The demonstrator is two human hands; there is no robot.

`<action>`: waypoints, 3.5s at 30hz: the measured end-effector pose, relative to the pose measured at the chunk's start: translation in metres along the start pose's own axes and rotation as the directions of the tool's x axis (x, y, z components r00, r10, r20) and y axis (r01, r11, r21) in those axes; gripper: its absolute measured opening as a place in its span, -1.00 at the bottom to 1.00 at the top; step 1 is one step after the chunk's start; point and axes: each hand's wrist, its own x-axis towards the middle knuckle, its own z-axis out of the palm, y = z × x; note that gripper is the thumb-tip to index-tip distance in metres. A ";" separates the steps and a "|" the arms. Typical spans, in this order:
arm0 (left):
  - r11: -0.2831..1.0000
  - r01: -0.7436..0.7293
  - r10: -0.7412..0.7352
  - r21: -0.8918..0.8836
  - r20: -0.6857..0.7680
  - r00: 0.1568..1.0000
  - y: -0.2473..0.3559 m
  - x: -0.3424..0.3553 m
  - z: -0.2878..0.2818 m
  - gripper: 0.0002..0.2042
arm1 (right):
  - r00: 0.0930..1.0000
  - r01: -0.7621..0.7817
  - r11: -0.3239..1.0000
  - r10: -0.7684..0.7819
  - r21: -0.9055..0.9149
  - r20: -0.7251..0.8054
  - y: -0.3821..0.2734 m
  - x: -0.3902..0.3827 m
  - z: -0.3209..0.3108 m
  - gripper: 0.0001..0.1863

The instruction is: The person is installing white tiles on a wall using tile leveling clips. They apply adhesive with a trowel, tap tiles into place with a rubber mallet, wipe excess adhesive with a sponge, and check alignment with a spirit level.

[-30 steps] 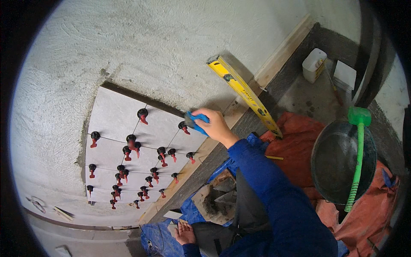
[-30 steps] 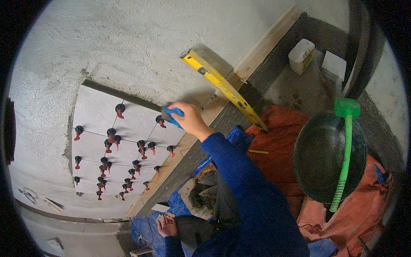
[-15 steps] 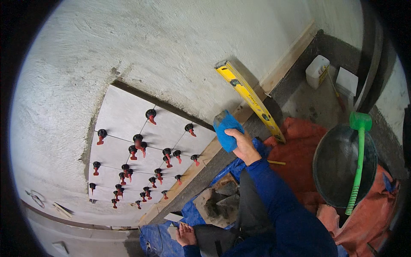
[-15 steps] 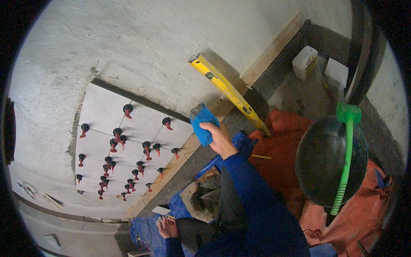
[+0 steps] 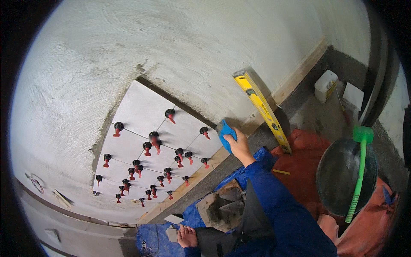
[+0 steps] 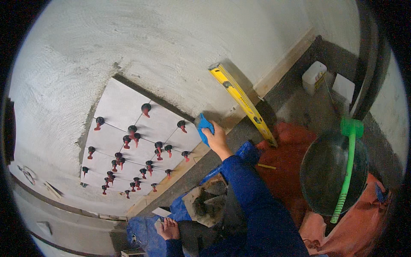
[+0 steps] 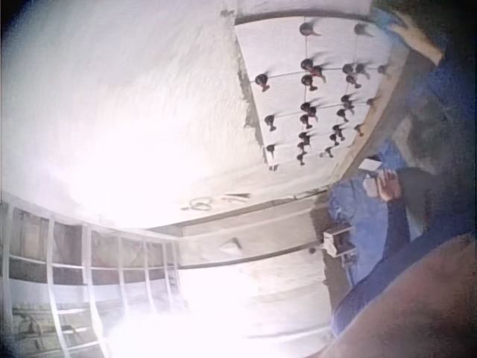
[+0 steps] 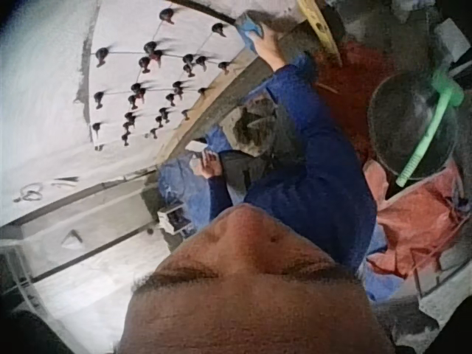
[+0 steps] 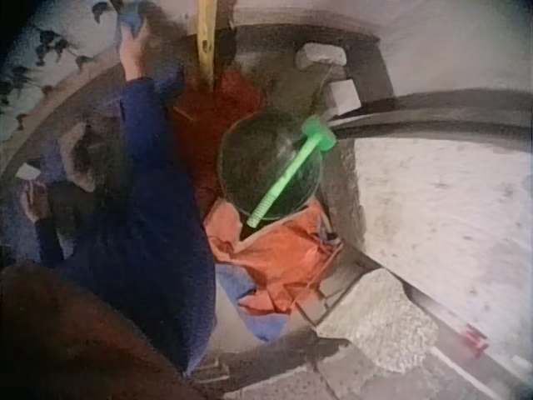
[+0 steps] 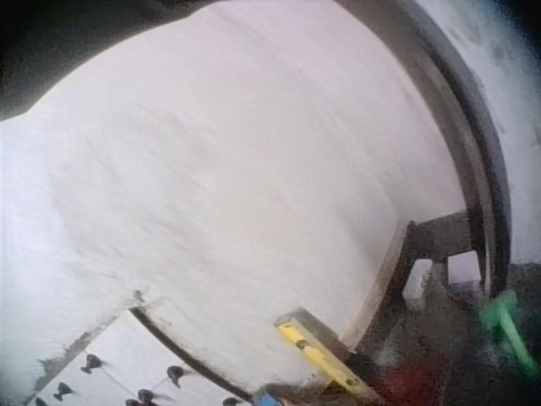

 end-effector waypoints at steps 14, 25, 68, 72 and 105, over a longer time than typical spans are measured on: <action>0.995 -0.035 0.018 -0.098 -0.172 0.985 -0.004 0.002 -0.003 -0.57 | 0.986 0.014 0.999 -0.019 0.034 0.163 -0.071 0.028 0.012 -0.74; 0.984 -0.014 -0.021 -0.179 -0.191 0.981 -0.005 0.013 -0.015 -0.58 | 0.973 0.089 0.989 -0.112 0.120 0.203 -0.125 0.051 0.042 -0.76; 0.926 0.043 0.053 -0.376 0.242 0.969 -0.014 0.018 -0.025 -0.47 | 0.844 -0.502 0.370 0.014 -0.781 -0.536 -0.242 -0.192 -0.336 -0.43; 0.970 0.085 0.016 -0.229 0.406 0.914 -0.019 0.015 0.022 -0.51 | 0.868 -0.469 -0.087 0.137 -0.879 -0.477 -0.157 -0.176 -0.372 -0.41; 0.025 -0.902 -0.957 0.432 0.272 0.104 -0.540 -0.164 0.421 -0.38 | 0.745 -0.629 0.397 0.063 -0.668 -0.664 -0.118 -0.200 -0.391 -0.59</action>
